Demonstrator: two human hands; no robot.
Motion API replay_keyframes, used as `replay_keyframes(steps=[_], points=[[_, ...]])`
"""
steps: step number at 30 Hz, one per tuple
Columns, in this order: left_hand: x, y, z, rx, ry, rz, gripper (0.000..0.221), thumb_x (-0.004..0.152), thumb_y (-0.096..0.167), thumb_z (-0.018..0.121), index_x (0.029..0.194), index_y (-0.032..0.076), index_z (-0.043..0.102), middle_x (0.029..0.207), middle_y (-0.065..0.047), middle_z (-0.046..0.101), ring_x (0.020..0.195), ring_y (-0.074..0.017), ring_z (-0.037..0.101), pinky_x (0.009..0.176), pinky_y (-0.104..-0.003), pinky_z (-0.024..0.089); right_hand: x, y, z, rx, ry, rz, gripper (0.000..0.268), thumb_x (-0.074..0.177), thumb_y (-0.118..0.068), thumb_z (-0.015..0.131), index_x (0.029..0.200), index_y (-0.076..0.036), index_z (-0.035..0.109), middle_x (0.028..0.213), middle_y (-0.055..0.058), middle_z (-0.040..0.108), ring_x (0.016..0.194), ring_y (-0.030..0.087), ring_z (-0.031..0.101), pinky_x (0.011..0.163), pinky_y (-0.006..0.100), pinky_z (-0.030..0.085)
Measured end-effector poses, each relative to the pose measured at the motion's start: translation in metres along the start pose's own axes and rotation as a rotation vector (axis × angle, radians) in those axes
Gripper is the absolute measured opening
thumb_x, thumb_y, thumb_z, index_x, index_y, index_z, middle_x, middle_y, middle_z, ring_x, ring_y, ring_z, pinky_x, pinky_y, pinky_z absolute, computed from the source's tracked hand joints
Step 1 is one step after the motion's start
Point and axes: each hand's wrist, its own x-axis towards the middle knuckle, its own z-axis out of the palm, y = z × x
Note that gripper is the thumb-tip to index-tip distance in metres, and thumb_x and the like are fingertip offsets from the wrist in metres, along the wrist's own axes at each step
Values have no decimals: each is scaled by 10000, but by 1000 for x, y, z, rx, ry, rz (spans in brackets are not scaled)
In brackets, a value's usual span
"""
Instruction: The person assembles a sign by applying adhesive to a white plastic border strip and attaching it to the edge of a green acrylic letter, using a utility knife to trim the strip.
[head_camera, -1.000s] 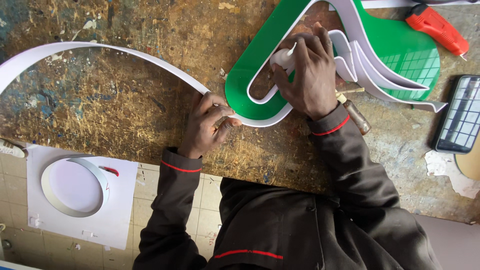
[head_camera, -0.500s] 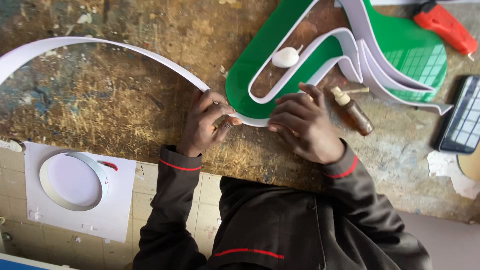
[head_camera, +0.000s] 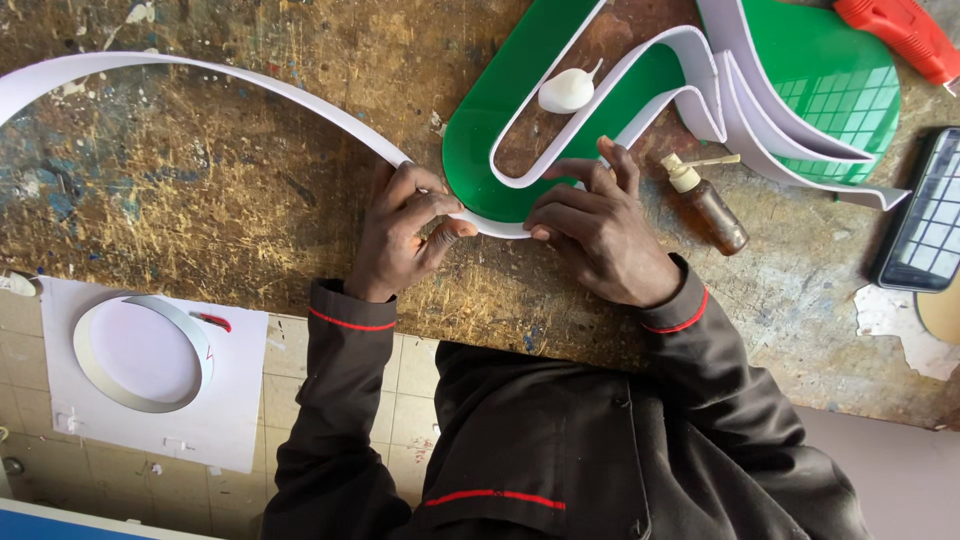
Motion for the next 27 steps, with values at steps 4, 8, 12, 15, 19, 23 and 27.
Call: replay_keyframes(steps=[4,8,12,15,19,23,27], points=[[3,2,-1,-12,0,-5,271,1079,364,840,998,118,760,1042,-69,606,1003,-317,571,923,-500,499,-1,0,0,13,-7,8,302,1221,-354,628,1052,-164,793,1068,33,763,1368,309,641,1370,555,100],[2,-2,0,-6,6,15,256,1080,385,844,1033,143,776,1075,-61,626,1020,-339,584,929,-508,500,-1,0,-1,-2,-28,11,293,1215,-359,635,1059,-166,791,1080,35,762,1374,306,635,1371,556,93],[7,-2,-1,-27,7,23,263,1104,404,806,1035,151,781,1084,-49,624,994,-313,547,892,-463,483,-3,3,2,4,-34,13,272,1203,-358,660,1059,-174,799,1070,29,759,1377,310,633,1380,556,72],[7,-2,-3,-34,-8,31,268,1108,405,801,1034,148,782,1094,-51,622,989,-305,535,872,-454,480,-4,3,2,8,-37,16,278,1206,-367,651,1062,-176,795,1076,27,758,1384,311,628,1380,560,71],[7,-4,-2,-37,-11,39,276,1122,405,779,1039,142,780,1085,-56,618,983,-301,530,855,-458,470,-4,3,2,0,-40,11,282,1207,-371,652,1063,-175,796,1080,28,763,1387,314,631,1384,563,68],[9,-1,-3,-52,-10,42,272,1124,400,771,1038,142,779,1092,-65,618,990,-326,530,857,-460,464,-5,3,2,4,-46,20,249,1192,-358,682,1071,-178,805,1077,31,766,1390,322,628,1378,579,67],[12,-1,-6,-54,-42,36,258,1136,372,762,1038,133,770,1109,-73,597,1002,-324,511,839,-456,480,-5,2,4,15,-44,34,202,1183,-325,717,1079,-178,811,1078,35,767,1393,336,621,1372,592,66]])
